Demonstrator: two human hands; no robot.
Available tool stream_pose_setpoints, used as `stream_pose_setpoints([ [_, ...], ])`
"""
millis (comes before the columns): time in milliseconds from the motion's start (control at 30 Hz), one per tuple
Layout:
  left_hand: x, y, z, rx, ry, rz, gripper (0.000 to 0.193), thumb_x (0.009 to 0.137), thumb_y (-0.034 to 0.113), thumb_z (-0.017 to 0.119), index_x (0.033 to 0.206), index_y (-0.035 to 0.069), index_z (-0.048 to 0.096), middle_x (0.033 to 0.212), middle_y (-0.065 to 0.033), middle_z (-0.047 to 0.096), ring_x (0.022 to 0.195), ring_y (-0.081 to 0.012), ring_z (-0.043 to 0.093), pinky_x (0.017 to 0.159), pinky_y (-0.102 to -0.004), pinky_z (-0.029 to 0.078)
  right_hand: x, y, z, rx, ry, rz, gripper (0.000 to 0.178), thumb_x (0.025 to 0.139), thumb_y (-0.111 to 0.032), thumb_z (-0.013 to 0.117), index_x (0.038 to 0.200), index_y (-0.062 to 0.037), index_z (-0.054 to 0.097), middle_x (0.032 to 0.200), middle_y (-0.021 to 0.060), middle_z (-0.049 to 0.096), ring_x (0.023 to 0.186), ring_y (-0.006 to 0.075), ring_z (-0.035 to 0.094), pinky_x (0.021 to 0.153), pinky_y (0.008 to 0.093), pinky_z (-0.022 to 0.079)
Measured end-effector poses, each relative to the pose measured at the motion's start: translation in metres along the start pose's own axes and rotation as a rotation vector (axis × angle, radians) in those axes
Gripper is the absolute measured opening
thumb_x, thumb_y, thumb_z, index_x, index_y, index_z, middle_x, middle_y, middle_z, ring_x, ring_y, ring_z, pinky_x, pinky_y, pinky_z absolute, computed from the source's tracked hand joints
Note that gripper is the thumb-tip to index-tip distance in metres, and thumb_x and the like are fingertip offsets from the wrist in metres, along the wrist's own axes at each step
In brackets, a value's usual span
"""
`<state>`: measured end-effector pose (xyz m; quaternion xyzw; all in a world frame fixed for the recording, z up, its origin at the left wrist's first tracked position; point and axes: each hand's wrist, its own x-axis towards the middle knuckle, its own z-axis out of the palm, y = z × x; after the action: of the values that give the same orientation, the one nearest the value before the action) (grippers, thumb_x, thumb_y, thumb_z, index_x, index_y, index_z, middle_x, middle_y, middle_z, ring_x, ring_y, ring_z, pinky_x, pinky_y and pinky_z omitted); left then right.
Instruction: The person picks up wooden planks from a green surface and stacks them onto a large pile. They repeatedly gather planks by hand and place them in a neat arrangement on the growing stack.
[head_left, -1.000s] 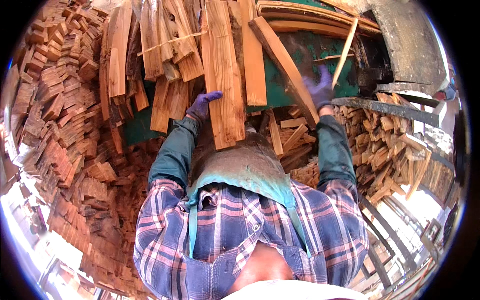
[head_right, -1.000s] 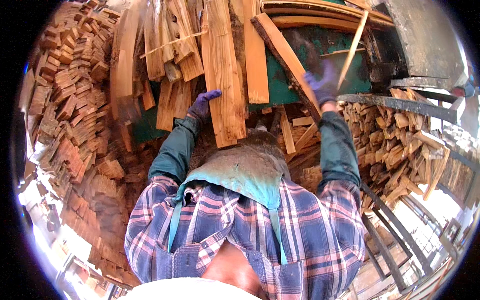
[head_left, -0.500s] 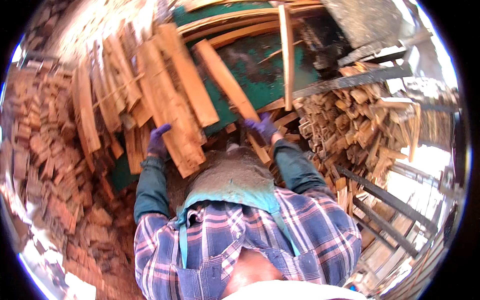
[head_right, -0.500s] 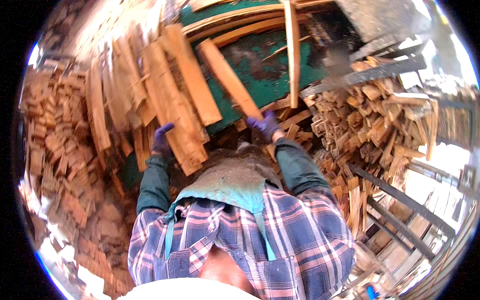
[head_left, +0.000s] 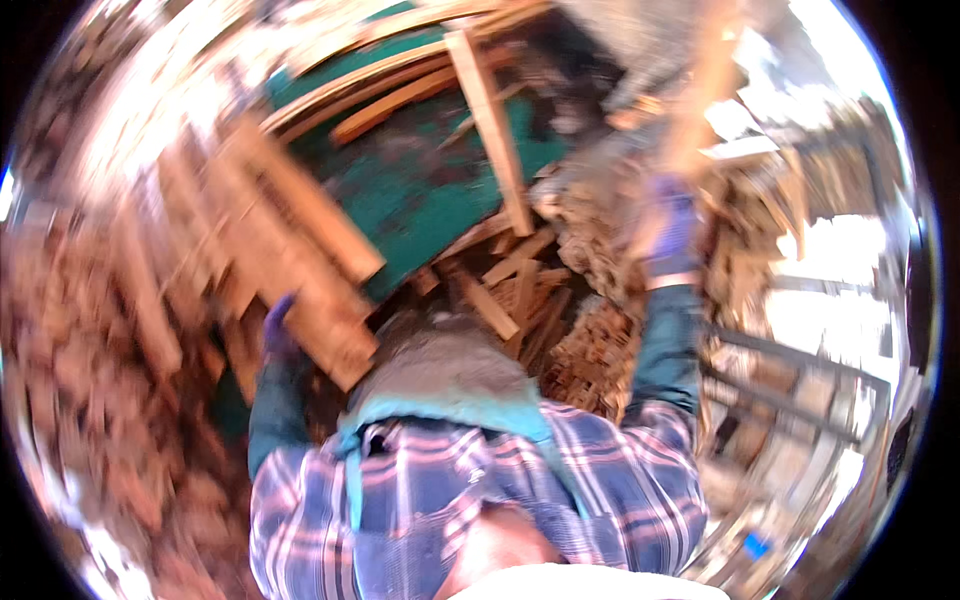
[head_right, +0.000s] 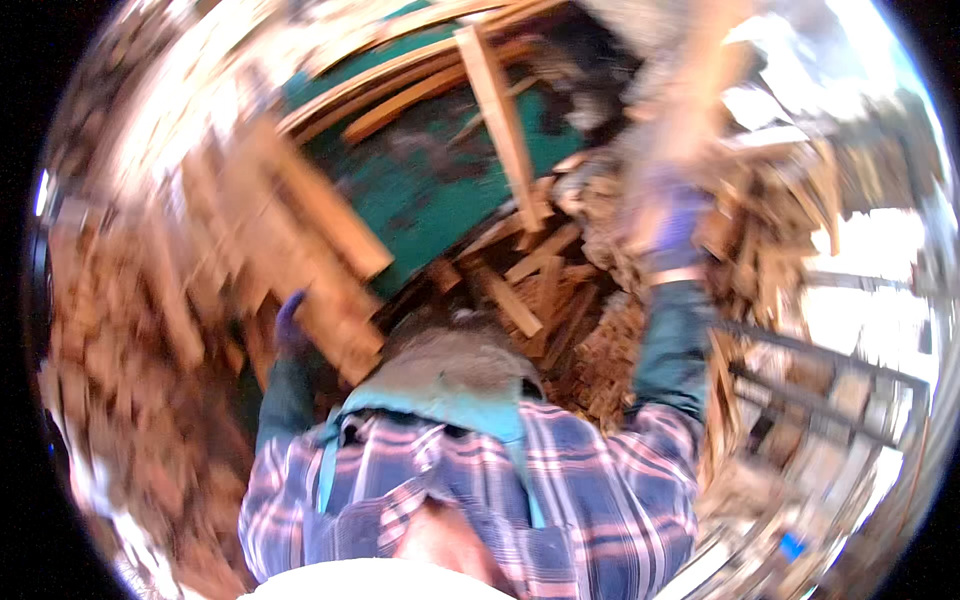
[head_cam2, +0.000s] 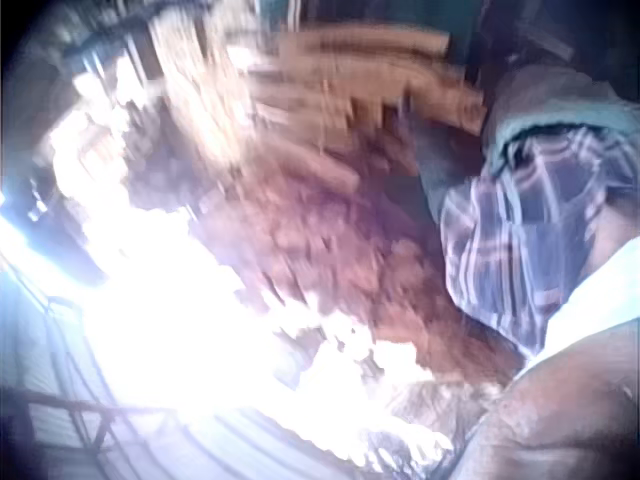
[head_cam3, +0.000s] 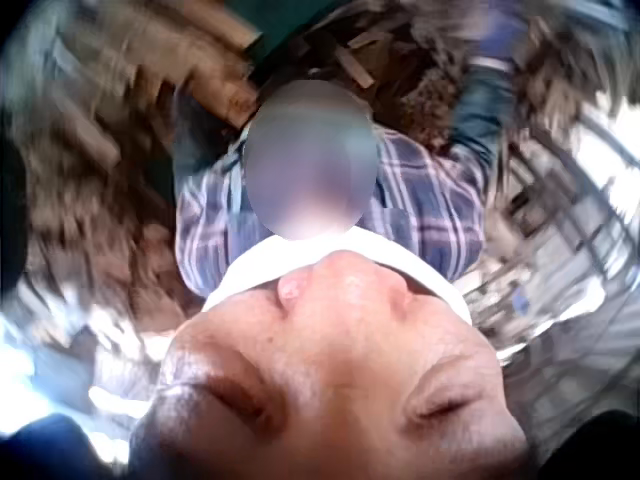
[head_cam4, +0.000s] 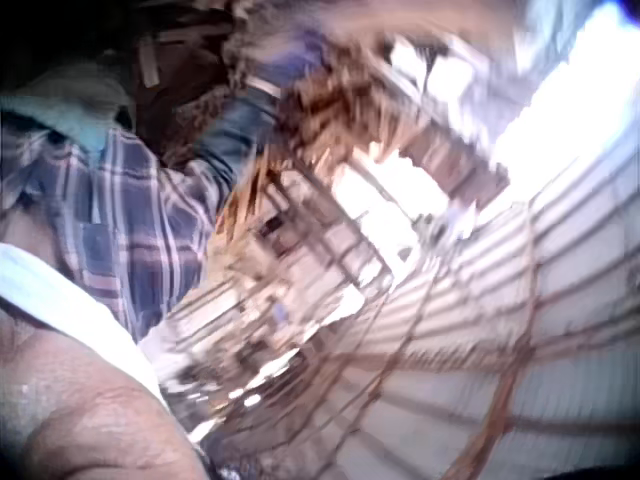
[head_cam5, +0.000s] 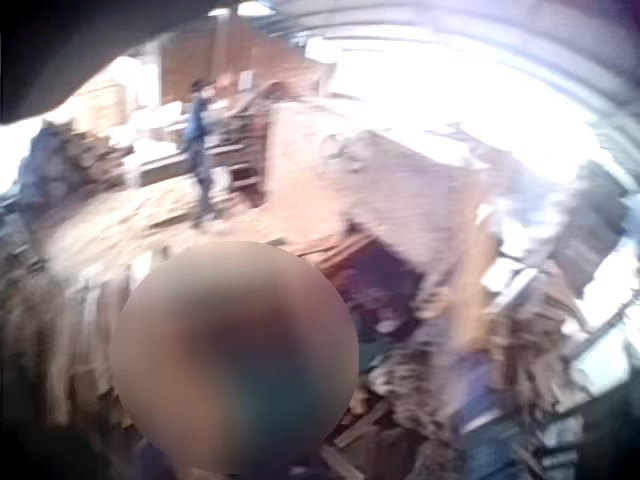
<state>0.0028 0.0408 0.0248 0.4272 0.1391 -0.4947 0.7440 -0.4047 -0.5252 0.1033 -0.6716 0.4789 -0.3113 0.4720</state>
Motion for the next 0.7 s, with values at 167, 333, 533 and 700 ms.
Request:
stream_pose_setpoints([
  [167,0.069,-0.004,0.039,-0.011,0.276,0.063,0.034,0.087,0.018,0.069,0.116,-0.001,0.066,0.112,-0.0120,0.070,0.106,-0.0253,0.067,0.093,-0.0404,0.056,0.138,0.022,0.027,0.419,-0.059,0.320,0.048,0.106,-0.035,0.037,0.145,-0.0074,0.037,0.143,0.0123,0.044,0.129,0.0240,0.046,0.112,0.0390,0.032],
  [333,0.092,0.005,0.030,-0.011,0.220,0.061,0.036,0.088,0.023,0.069,0.116,0.000,0.066,0.111,-0.0129,0.070,0.101,-0.0275,0.069,0.090,-0.0446,0.058,-0.022,-0.009,0.318,0.174,-0.691,-0.091,0.037,0.096,-0.025,0.066,0.126,-0.0057,0.061,0.112,0.0101,0.067,0.103,0.0185,0.063,0.088,0.0327,0.053],
  [533,0.089,0.017,0.020,-0.063,0.090,0.055,0.035,0.095,0.027,0.062,0.119,0.002,0.067,0.119,-0.0110,0.068,0.109,-0.0251,0.066,0.095,-0.0453,0.054,-0.084,-0.057,0.522,-0.120,-0.947,-0.119,0.052,0.094,-0.039,0.067,0.128,-0.0011,0.059,0.123,0.0145,0.065,0.109,0.0249,0.061,0.095,0.0371,0.049],
  [700,0.088,0.017,0.026,-0.032,0.046,0.195,0.029,0.096,0.019,0.055,0.116,0.002,0.068,0.120,-0.0084,0.068,0.113,-0.0200,0.063,0.102,-0.0364,0.049,-0.087,-0.037,0.488,0.247,-0.973,0.160,0.051,0.097,-0.035,0.064,0.132,0.0014,0.055,0.126,0.0134,0.064,0.114,0.0230,0.060,0.100,0.0342,0.046],
])
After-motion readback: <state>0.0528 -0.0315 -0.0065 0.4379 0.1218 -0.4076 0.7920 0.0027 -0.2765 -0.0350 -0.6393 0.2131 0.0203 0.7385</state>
